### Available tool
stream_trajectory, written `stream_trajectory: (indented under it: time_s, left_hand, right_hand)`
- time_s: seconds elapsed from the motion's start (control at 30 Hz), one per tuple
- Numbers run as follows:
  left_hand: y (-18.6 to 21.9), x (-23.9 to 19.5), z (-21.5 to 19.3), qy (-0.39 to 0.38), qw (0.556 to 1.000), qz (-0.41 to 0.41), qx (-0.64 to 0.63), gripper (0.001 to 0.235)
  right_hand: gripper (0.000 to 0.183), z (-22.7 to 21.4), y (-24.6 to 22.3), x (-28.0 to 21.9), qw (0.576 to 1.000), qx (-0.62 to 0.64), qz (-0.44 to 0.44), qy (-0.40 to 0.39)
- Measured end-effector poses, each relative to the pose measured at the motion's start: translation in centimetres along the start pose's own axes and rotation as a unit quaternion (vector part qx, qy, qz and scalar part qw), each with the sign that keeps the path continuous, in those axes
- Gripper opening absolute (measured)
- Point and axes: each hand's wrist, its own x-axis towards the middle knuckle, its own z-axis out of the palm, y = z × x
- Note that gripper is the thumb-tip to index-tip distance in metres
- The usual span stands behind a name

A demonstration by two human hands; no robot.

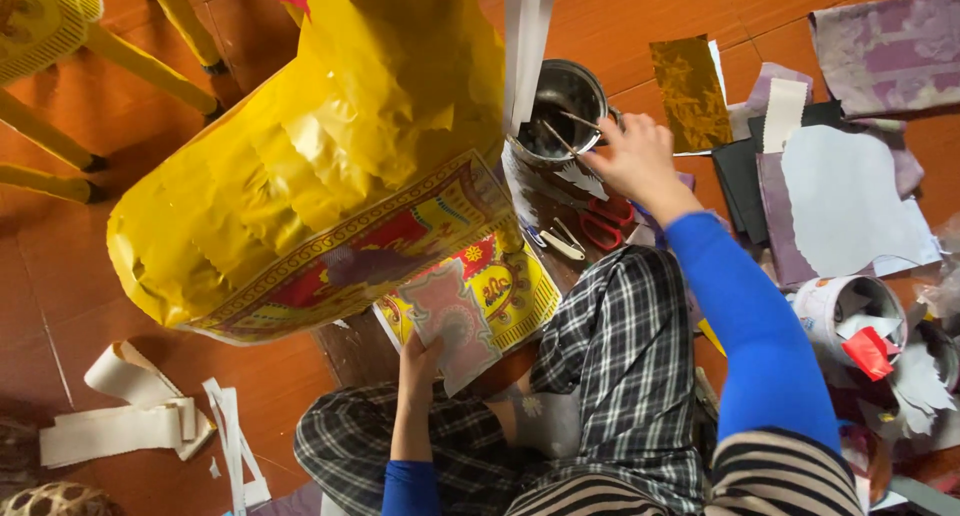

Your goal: Decorating and assembling traditional paper horses using glue and paper cutouts.

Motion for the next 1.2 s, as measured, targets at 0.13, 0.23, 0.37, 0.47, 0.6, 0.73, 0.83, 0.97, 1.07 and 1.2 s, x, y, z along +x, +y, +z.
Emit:
stream_trajectory:
  time_s: [0.13, 0.23, 0.37, 0.47, 0.6, 0.73, 0.83, 0.97, 1.07, 1.2]
  left_hand:
    - [-3.3, 1.6, -1.1, -0.025, 0.997, 0.069, -0.037, 0.038]
    - [-4.7, 2.1, -1.3, -0.032, 0.998, 0.052, -0.035, 0.032]
    - [-2.7, 1.4, -0.7, -0.044, 0.996, 0.032, -0.077, 0.031]
    - [-0.8, 0.1, -0.2, -0.028, 0.999, -0.004, -0.035, 0.031]
    - [-1.7, 0.8, -0.2, -0.011, 0.999, -0.016, 0.027, 0.031]
    - [-2.7, 1.3, -0.8, -0.024, 0.999, 0.021, -0.037, 0.033]
    - [-3.8, 2.1, -0.7, -0.028, 0.999, 0.029, -0.019, 0.033]
    - [-3.4, 2.1, -0.7, -0.035, 0.999, 0.035, 0.021, 0.033]
    - [-2.9, 2.1, -0.4, -0.014, 0.997, 0.042, 0.066, 0.034]
    - [-1.2, 1.3, 0.1, 0.008, 0.999, 0.009, 0.047, 0.036]
  right_hand:
    - [0.071, 2.9, -2.1, 3.3, 0.968, -0.033, 0.059, -0.242]
    - [0.047, 12.4, 2.4, 2.1, 0.976, -0.046, 0.016, -0.212]
    - [0.028, 7.6, 0.9, 4.1, 0.976, -0.104, -0.026, -0.191]
    - [0.021, 2.7, -0.8, 6.7, 0.934, -0.105, -0.013, -0.342]
    - [0.025, 1.3, -0.1, 10.1, 0.901, -0.082, 0.049, -0.423]
    - [0.027, 5.8, 0.5, 10.3, 0.899, -0.154, 0.117, -0.393]
    - [0.026, 7.3, -0.2, 9.3, 0.91, -0.178, 0.048, -0.372]
    - [0.026, 1.7, -1.9, 11.0, 0.899, -0.137, -0.003, -0.415]
    - [0.033, 2.8, -0.2, 12.1, 0.875, -0.061, 0.013, -0.481]
    - [0.035, 8.0, 2.1, 10.6, 0.912, 0.023, 0.112, -0.394]
